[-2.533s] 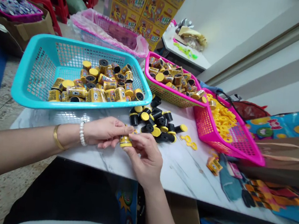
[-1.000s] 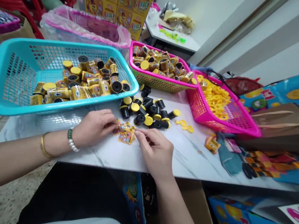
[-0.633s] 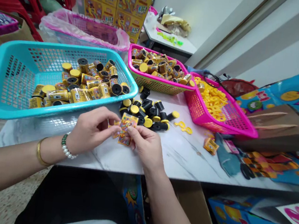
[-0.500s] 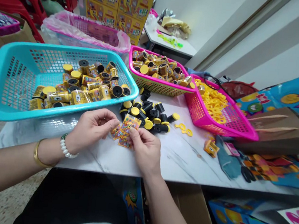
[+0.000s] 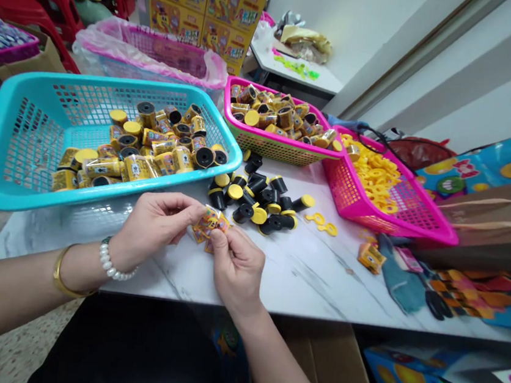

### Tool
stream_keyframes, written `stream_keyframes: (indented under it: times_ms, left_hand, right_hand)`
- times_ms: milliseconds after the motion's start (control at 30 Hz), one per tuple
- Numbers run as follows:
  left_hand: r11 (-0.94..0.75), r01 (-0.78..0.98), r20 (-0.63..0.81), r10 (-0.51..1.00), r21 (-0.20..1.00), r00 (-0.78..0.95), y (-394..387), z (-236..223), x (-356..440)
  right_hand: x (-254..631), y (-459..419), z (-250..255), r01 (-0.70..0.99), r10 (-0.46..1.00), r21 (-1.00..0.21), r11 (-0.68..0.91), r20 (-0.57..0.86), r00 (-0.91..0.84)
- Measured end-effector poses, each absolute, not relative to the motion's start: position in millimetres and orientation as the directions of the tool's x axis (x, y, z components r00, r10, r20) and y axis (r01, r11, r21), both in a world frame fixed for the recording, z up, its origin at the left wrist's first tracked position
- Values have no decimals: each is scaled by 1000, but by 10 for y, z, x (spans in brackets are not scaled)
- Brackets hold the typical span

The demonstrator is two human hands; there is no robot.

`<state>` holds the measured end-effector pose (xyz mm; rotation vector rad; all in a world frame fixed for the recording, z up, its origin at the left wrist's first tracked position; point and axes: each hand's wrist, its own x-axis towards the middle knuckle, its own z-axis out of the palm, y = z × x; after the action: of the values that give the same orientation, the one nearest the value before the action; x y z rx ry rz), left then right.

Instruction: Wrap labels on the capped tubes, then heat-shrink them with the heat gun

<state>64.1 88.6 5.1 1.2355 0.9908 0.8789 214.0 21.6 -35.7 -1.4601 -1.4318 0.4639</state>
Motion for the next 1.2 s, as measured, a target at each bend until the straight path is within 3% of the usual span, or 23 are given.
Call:
stream_keyframes:
  times_ms: [133, 333, 433, 567, 633, 733, 867, 933, 1000, 1133, 1200]
  left_hand:
    - [134, -63, -101, 921, 989, 376, 899, -6, 651]
    - [48, 66, -69, 925, 997, 374, 937, -90, 636]
    - [79, 97, -108, 934, 992, 340, 965, -61, 623]
    - [88, 167, -141, 930, 982, 339, 987, -31, 625]
    - [83, 206, -152, 925, 975, 348, 990, -27, 629]
    - [122, 337, -252, 893, 934, 374, 993, -23, 630]
    - [163, 439, -374, 810, 884, 452, 1012, -14, 623]
    - [198, 415, -400, 778, 888, 484, 1027, 1, 625]
    - [299, 349, -443, 756, 888, 481, 1042, 26, 632]
    - [572, 85, -539, 700, 816, 469, 1065, 53, 641]
    - [662, 5, -576, 648, 750, 498, 1078, 37, 639]
  right_hand:
    - [2133, 213, -395, 560, 903, -800, 216, 382, 198]
    - [2152, 226, -356, 631, 904, -724, 278, 419, 82]
    - [2236, 319, -230, 757, 860, -550, 353, 510, -30]
    - [2368, 583, -65, 931, 767, -170, 322, 623, -151]
    - [2386, 725, -20, 971, 836, -37, 237, 517, -185]
    - [2308, 872, 10, 984, 958, 101, 146, 234, -166]
    - [2128, 955, 43, 975, 990, 177, 138, 15, -143]
    - [2107, 972, 76, 978, 987, 130, 162, 1, -164]
    - [2165, 954, 122, 982, 980, -24, 186, 80, -183]
    - [2420, 740, 216, 828, 931, -525, 195, 364, 12]
    - [2530, 570, 221, 612, 930, -771, 177, 335, 153]
